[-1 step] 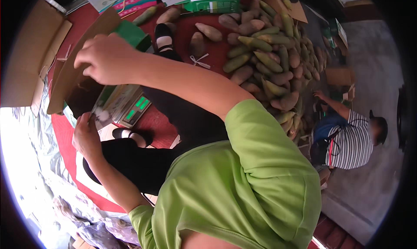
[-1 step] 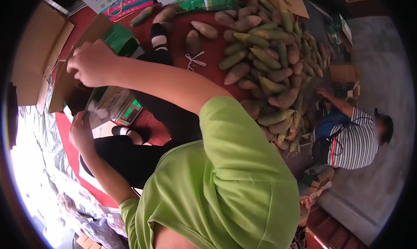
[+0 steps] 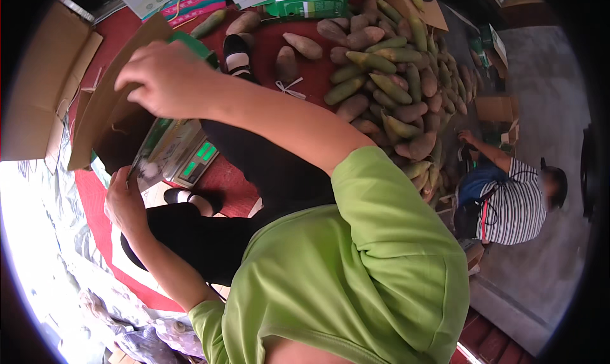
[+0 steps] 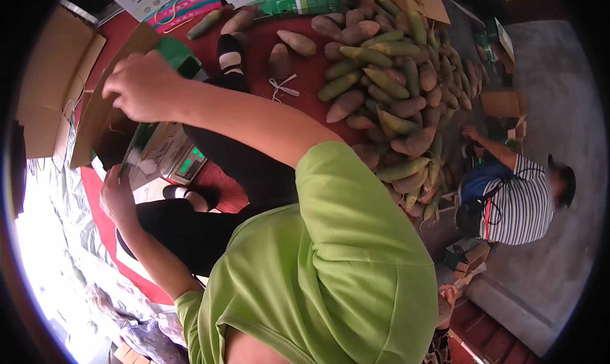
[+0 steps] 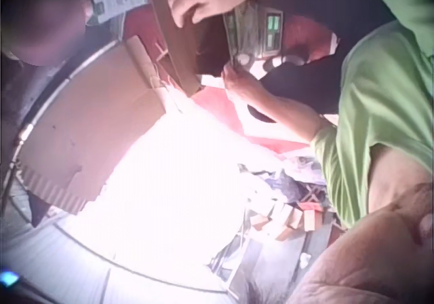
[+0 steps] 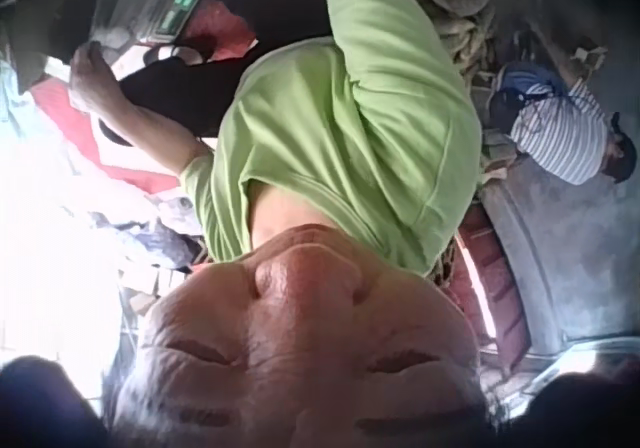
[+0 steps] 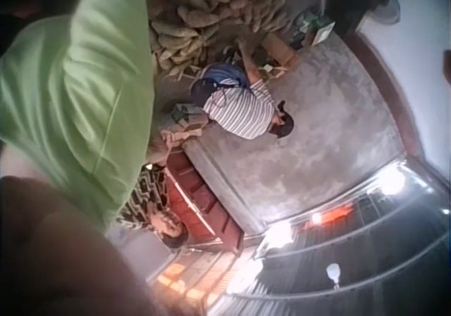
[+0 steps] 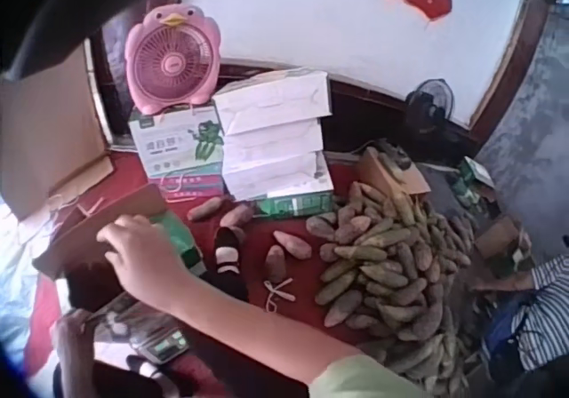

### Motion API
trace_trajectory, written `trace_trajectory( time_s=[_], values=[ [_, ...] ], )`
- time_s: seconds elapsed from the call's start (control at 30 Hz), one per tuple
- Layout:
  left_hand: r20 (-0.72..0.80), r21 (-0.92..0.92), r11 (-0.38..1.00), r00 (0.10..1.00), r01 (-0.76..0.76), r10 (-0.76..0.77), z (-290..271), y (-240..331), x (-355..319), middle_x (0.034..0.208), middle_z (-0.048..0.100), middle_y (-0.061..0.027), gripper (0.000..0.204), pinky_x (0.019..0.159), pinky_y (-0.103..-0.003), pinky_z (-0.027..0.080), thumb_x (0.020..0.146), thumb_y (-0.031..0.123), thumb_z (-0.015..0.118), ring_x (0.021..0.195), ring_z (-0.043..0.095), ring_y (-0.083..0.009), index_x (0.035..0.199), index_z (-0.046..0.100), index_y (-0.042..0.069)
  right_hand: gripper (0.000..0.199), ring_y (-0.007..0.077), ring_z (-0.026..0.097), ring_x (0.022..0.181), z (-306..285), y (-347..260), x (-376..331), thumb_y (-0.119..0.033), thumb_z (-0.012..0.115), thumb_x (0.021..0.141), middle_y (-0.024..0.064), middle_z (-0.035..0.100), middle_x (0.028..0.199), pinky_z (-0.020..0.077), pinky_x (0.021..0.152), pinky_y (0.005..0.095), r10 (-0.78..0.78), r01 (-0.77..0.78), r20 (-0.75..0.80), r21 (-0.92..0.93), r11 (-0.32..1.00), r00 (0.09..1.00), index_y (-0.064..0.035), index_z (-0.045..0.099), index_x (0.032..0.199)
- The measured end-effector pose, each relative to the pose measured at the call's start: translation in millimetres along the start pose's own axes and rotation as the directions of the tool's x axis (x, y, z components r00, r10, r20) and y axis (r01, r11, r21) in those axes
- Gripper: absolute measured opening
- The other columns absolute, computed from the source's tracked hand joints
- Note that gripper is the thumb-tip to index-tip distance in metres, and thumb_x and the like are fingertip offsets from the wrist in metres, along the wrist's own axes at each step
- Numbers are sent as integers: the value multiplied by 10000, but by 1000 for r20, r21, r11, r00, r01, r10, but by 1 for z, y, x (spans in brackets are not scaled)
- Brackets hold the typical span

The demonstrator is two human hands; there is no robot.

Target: Picking up large green radishes from a pile on the floor and packing them into cardboard boxes on a weighing scale.

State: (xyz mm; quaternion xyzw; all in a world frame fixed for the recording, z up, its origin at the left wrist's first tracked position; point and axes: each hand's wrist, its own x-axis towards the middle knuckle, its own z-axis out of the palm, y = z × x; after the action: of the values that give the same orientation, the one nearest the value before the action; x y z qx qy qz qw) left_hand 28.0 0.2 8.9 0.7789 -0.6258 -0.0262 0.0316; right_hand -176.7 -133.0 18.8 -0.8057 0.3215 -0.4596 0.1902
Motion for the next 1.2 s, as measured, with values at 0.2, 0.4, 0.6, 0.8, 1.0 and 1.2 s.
trace_trajectory(
  time_s=[0.2,0.4,0.6,0.8,1.0,1.2],
  values=[
    [-88,7,998,994,-67,67,12,-13,5,910,665,-43,123,639,-392,484,884,203,600,795,645,-296,980,652,146,233,304,595,964,-92,89,-105,-81,676,739,91,653,978,471,855,409,245,-288,-194,-243,926,950,-105,669,971],
    [-98,-21,997,993,-68,65,11,-6,7,903,670,-57,120,652,-391,481,885,202,599,806,647,-301,974,650,139,472,285,486,1197,-183,147,-283,-196,700,744,58,546,1242,445,911,483,796,-596,-142,-742,308,589,-217,581,1200],
    [-137,-71,994,988,-86,75,15,-15,7,902,673,-69,112,657,-392,480,868,186,625,800,648,-306,957,653,125,826,253,330,1358,-255,139,-392,-169,779,702,15,361,1456,401,998,537,953,-519,-297,-824,-224,59,-248,351,1405],
    [-164,-71,994,984,-83,71,13,-7,4,884,667,-70,97,660,-383,481,867,171,624,785,648,-307,940,656,117,590,252,452,1256,-266,137,-429,-184,711,768,14,495,1318,431,957,508,963,-447,-270,-861,-241,1,-229,447,1293],
    [-123,-73,997,992,-35,25,8,3,4,883,651,-49,98,675,-393,480,853,165,612,820,641,-300,939,652,138,241,253,542,1146,-272,155,-440,-146,544,881,39,594,1162,466,892,482,956,-328,-260,-922,-205,134,-169,577,1119],
    [-95,-86,996,995,9,-17,-3,8,0,837,623,-62,108,679,-417,482,838,124,589,830,631,-305,922,656,134,233,278,565,1131,-269,156,-433,-150,493,905,70,620,1156,480,897,483,979,-260,-193,-951,-170,64,-140,594,1115]
  ],
)
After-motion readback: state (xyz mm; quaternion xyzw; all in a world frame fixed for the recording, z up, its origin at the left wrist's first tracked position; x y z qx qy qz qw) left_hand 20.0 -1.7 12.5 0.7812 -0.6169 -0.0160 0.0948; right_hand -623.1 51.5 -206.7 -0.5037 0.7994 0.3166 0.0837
